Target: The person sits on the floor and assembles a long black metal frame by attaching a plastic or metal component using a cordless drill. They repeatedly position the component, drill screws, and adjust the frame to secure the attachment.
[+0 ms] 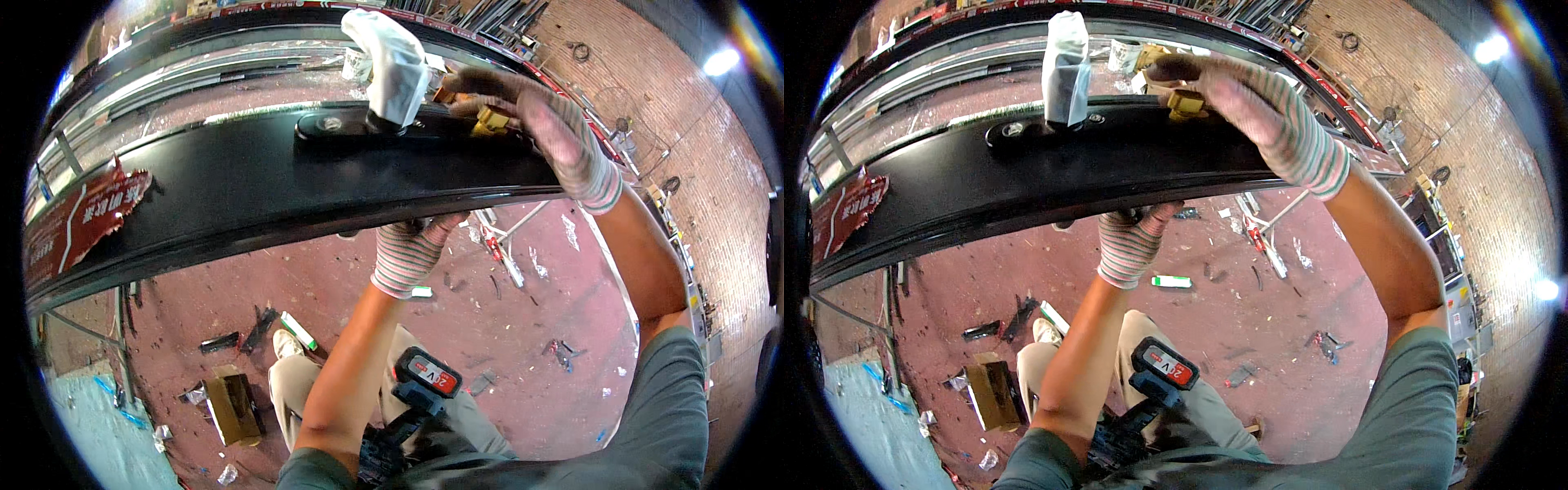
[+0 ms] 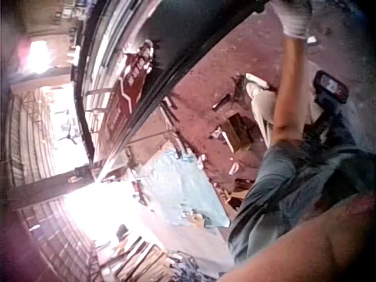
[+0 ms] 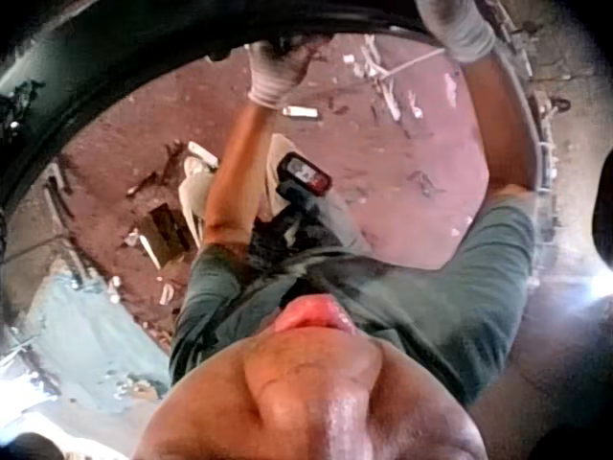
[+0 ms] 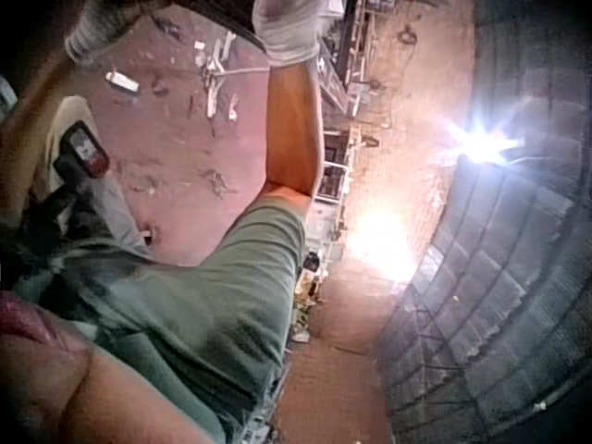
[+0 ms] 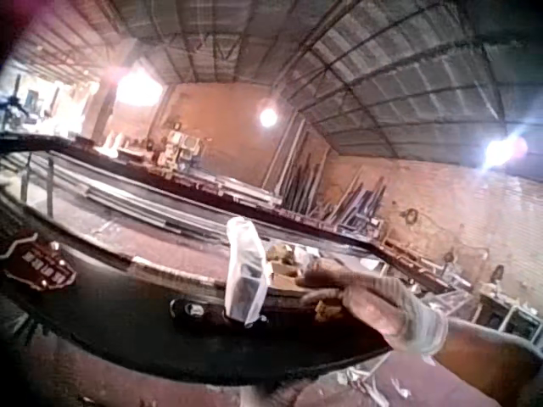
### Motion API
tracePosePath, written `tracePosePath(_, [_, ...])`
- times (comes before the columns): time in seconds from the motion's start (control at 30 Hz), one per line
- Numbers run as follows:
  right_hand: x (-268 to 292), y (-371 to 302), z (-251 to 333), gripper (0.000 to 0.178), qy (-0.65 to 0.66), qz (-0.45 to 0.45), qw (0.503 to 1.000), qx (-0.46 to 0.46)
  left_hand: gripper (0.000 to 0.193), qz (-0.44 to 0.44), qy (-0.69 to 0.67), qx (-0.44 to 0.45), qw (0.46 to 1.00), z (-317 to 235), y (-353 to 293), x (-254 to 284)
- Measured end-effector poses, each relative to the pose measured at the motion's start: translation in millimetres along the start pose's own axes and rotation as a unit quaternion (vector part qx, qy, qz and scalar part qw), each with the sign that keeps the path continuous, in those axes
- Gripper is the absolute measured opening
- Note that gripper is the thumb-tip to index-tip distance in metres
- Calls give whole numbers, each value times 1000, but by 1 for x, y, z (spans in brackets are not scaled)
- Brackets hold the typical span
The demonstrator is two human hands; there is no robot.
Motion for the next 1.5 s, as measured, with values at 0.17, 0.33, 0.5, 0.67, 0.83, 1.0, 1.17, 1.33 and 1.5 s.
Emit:
tracePosePath(0.17, [43,41,3,58,87,-76,993,-9,35,-25,21,1,999,-7,1,-1])
tracePosePath(0.33, [20,48,21,47,-421,31,907,-3,34,0,11,-14,1000,3,-1,-22])
tracePosePath(0.5, [-16,79,2,41,-241,22,967,-73,34,-20,41,-32,998,-3,1,-6])
tracePosePath(0.67, [-25,44,36,39,-198,25,977,-69,35,22,91,-78,993,-4,7,5])
tracePosePath(0.83, [-33,13,26,43,-132,35,988,-75,36,-9,67,-80,995,11,3,5])
tracePosePath(1.0, [-23,0,2,34,-139,-25,987,-81,29,28,164,-80,983,3,3,4])
tracePosePath(1.17, [-4,-3,-10,30,-154,-72,982,-81,26,28,132,-34,990,4,1,11])
tracePosePath(1.33, [-2,-5,-1,39,-29,-114,989,-93,37,-30,206,-102,973,-1,3,14])
tracePosePath(1.5, [18,-5,-11,45,-21,-63,994,-90,51,5,246,-12,969,-36,0,18])
Point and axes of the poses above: each hand's wrist, its own y-axis towards the middle knuckle, its own x-axis out of the back of the hand, z = x × y, the point moved 5 cm from there along y, towards the middle knuckle, and after that the axes turned 5 degrees about -x, right-handed, at the moved point
